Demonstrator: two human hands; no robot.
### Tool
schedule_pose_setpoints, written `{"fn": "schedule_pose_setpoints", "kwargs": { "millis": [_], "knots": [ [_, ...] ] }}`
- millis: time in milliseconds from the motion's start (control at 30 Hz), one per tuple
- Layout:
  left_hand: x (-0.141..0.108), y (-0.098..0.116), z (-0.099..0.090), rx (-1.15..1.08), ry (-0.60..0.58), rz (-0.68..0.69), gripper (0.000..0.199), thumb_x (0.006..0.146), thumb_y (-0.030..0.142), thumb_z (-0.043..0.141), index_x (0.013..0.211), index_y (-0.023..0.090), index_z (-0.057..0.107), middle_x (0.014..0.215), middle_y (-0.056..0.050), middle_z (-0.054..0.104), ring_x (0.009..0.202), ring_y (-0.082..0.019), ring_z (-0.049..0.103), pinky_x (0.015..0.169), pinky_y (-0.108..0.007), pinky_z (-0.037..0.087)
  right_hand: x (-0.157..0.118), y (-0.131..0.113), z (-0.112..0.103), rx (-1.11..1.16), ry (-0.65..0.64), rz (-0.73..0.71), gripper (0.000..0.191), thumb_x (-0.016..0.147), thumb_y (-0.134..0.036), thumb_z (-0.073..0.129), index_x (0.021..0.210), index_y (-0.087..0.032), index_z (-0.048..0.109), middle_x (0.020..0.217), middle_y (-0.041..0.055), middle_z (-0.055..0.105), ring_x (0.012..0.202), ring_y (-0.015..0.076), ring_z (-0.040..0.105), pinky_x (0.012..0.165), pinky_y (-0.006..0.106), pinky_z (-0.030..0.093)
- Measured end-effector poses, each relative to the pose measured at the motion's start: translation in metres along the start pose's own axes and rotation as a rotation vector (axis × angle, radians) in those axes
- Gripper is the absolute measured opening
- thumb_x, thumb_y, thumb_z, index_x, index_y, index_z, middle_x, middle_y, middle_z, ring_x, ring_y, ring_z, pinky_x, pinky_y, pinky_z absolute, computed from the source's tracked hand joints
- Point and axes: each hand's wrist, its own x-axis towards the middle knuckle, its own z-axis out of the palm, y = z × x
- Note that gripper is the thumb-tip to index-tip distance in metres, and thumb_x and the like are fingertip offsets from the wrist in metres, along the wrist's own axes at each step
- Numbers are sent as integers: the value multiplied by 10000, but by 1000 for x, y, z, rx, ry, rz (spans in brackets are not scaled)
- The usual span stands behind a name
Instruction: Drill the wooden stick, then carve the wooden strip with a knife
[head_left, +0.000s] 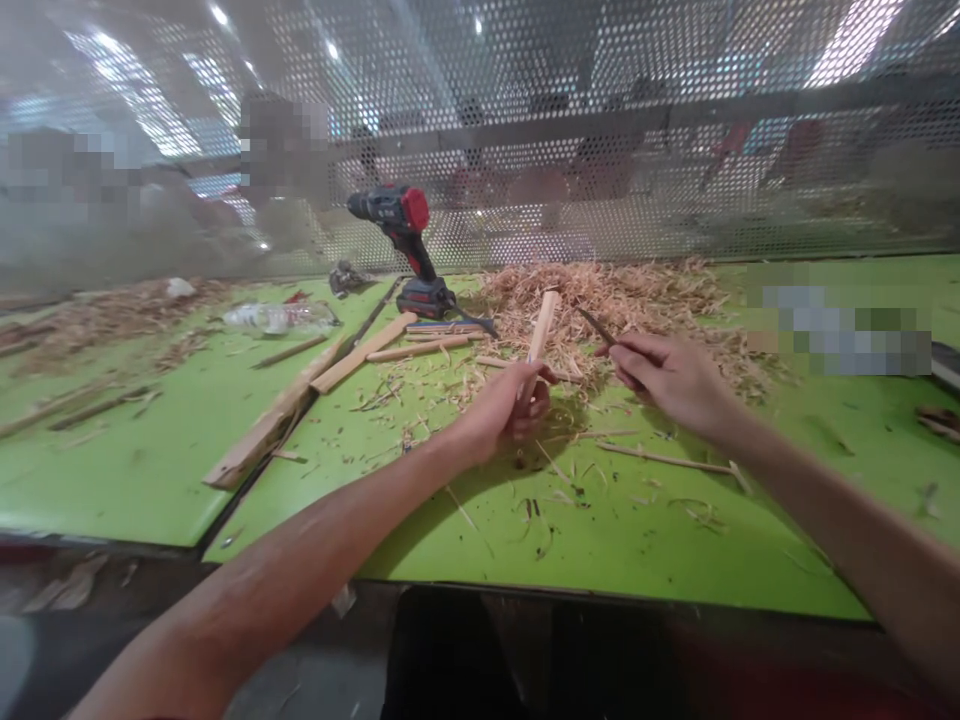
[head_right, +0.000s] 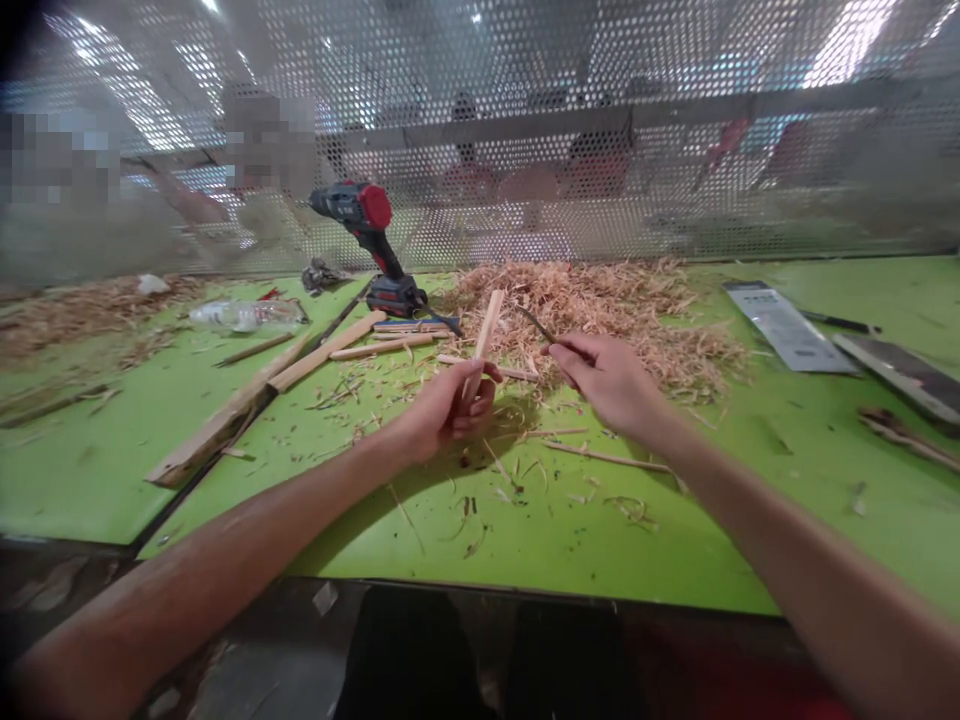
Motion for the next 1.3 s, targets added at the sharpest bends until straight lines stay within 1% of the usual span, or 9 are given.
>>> {"fn": "schedule_pose_setpoints", "kwargs": {
  "millis": [167,333,500,667,833,1033,1133,1200,1300],
  "knots": [
    [0,-2,-1,-51,-70,-20,237,928,360,436,837,195,578,554,52,402,389,-74,308,367,-216,225,-2,0,5,-44,20,-52,332,978,-474,521,887,-227,723,575,1,523,455,123,378,432,273,244],
    [1,-1,5,-58,43,43,156,884,280,459,810,195,567,583,33,439,455,-98,405,435,-225,354,1,4,0,159,-161,31,269,970,-437,557,1013,-219,709,670,7,550,500,121,432,458,270,316],
    [2,-2,5,-77,156,87,85,835,169,518,828,184,601,743,-16,555,626,-120,542,601,-267,508,5,11,0,136,-105,69,310,957,-502,602,888,-206,660,591,-30,497,467,100,408,438,240,305],
    [-2,-2,-2,52,220,269,91,817,160,673,897,204,674,897,-15,618,771,-112,590,731,-257,536,3,11,0,84,-96,-4,377,938,-580,623,829,-220,658,568,-25,510,450,102,407,422,244,313],
    [-6,4,-2,135,220,422,208,782,206,777,948,208,651,987,-8,671,924,-120,636,899,-276,545,3,12,0,142,-196,50,332,939,-536,641,1019,-218,696,562,-52,460,438,95,366,410,242,258],
    [-9,2,1,316,128,516,257,820,297,775,1021,203,644,977,-24,686,784,-117,657,724,-267,584,-1,4,2,392,-288,82,371,985,-535,523,1131,-233,682,564,-87,383,421,87,264,403,245,206],
    [-10,0,-1,376,38,553,314,793,247,807,1068,209,660,1008,-31,698,851,-137,691,786,-282,593,0,3,0,374,-258,76,324,946,-497,587,1067,-214,688,568,-89,376,441,85,290,427,251,221],
    [-10,0,-4,328,-59,507,391,777,203,816,1134,222,659,1033,-36,702,910,-162,709,823,-308,604,1,4,-4,371,-219,63,276,932,-455,607,1011,-203,690,563,-85,376,446,84,296,438,267,217],
    [-8,2,-10,213,-183,263,332,843,237,757,1160,206,662,967,-52,706,864,-179,723,756,-313,622,4,4,-14,379,-204,64,188,908,-391,639,943,-214,693,570,-74,398,458,76,303,457,286,202]
  ]
}}
